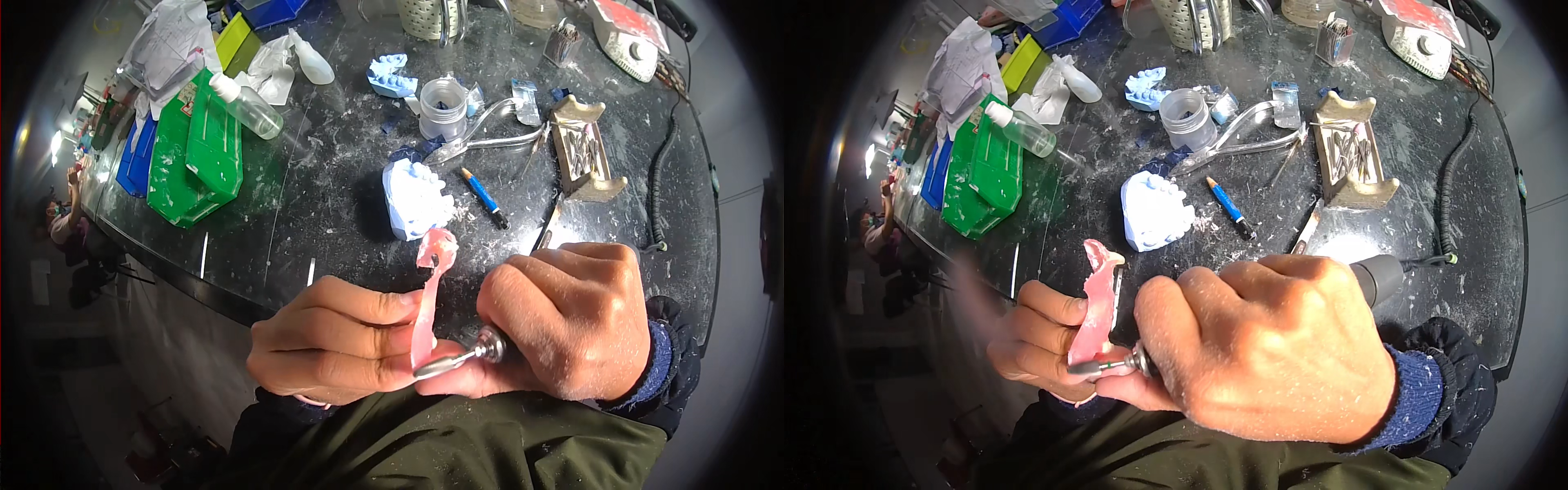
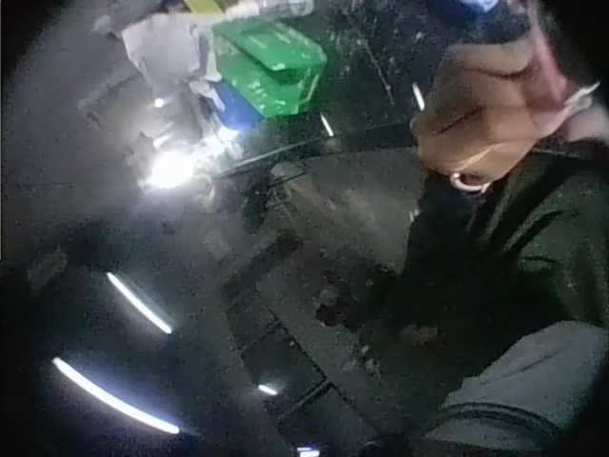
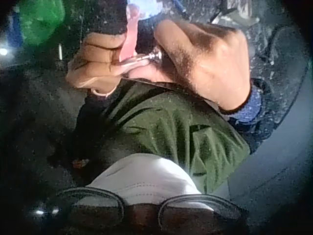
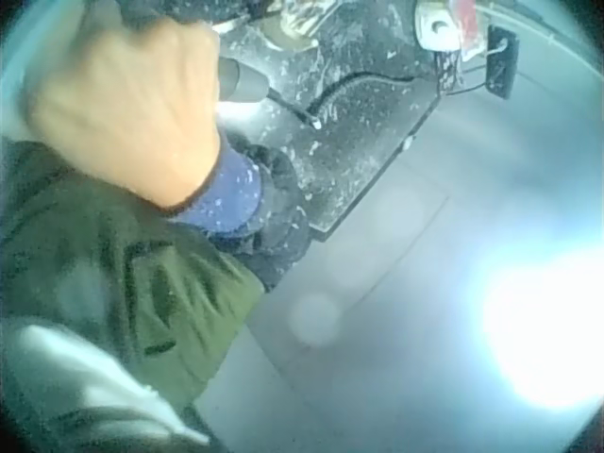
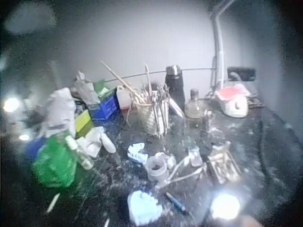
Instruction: The person trims a dental prosthesis using a rotary tool, swaps the tool's bit for a polishing bur, and polishes the prosthesis with the rotary tool.
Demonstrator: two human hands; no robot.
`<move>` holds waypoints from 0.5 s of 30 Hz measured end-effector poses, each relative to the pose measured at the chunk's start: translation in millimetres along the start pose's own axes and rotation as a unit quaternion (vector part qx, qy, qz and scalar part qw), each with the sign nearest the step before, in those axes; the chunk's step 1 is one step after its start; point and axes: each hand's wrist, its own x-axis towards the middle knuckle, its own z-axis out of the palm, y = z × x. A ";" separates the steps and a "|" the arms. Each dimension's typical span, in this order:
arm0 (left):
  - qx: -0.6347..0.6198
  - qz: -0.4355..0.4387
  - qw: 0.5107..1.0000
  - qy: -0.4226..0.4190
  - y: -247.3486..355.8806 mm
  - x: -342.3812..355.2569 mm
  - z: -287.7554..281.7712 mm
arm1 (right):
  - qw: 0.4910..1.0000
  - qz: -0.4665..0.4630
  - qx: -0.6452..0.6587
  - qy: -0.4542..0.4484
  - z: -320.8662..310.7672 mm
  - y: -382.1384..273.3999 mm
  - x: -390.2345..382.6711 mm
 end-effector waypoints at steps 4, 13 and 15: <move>0.005 -0.044 0.999 -0.004 5.4 -2.7 1.7 | 1.000 0.002 0.004 -0.021 -1.2 0.3 -0.6; 0.029 -0.007 0.999 -0.039 0.0 1.0 -4.4 | 0.999 0.023 0.035 -0.035 -1.2 1.3 -1.3; 0.029 -0.007 0.999 -0.021 2.8 -0.9 -1.8 | 0.999 0.013 0.035 -0.039 -0.8 1.3 -0.6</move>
